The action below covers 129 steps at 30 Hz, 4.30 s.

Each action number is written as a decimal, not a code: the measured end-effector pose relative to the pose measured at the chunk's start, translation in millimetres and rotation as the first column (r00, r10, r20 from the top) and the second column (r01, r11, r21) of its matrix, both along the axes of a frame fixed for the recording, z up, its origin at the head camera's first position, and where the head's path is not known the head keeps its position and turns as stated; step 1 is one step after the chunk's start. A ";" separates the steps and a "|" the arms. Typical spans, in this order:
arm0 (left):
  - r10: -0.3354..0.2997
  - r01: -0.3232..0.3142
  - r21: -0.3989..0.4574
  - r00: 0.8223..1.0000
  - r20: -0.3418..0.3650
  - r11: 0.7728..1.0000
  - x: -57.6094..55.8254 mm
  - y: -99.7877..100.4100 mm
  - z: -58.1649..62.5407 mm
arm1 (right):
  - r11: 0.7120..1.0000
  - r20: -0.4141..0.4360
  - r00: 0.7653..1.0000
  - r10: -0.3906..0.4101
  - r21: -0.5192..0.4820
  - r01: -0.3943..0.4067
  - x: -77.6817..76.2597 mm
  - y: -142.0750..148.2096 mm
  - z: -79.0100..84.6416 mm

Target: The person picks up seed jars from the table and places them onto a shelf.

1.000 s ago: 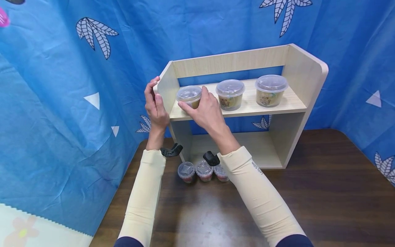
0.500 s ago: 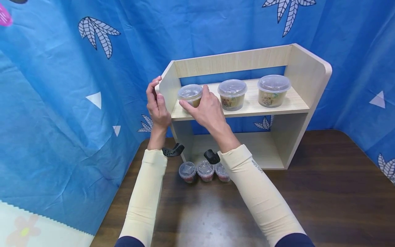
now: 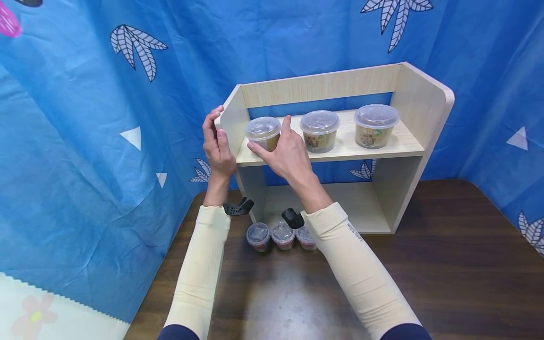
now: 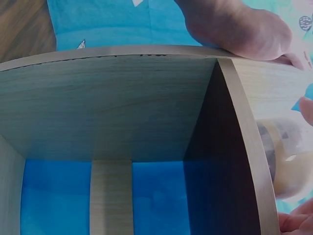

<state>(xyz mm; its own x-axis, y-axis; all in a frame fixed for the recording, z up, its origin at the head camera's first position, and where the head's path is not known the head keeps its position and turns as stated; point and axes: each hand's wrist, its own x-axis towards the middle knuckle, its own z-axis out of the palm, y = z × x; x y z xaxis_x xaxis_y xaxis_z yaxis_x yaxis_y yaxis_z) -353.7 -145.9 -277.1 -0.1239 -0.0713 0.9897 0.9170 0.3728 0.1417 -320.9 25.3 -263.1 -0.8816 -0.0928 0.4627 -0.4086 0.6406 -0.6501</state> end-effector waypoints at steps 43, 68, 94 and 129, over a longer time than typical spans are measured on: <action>-0.003 0.002 0.036 1.000 0.021 0.999 3.9 3.9 -0.6 | 0.972 -0.223 0.974 0.028 -0.220 -0.078 61.5 47.2 -40.7; 0.000 -0.002 0.050 0.999 0.033 0.999 -9.5 -3.7 -8.4 | 0.913 -0.377 0.925 -0.038 -0.390 -0.122 74.2 83.1 -110.8; 0.009 -0.010 0.054 1.000 0.023 0.998 13.0 7.6 3.6 | 0.931 -0.315 0.949 0.011 -0.343 -0.125 76.7 94.5 -148.2; 0.009 -0.009 0.060 1.000 0.010 0.998 7.9 6.6 1.7 | 0.965 -0.106 0.992 0.075 -0.243 -0.098 68.7 95.9 -211.0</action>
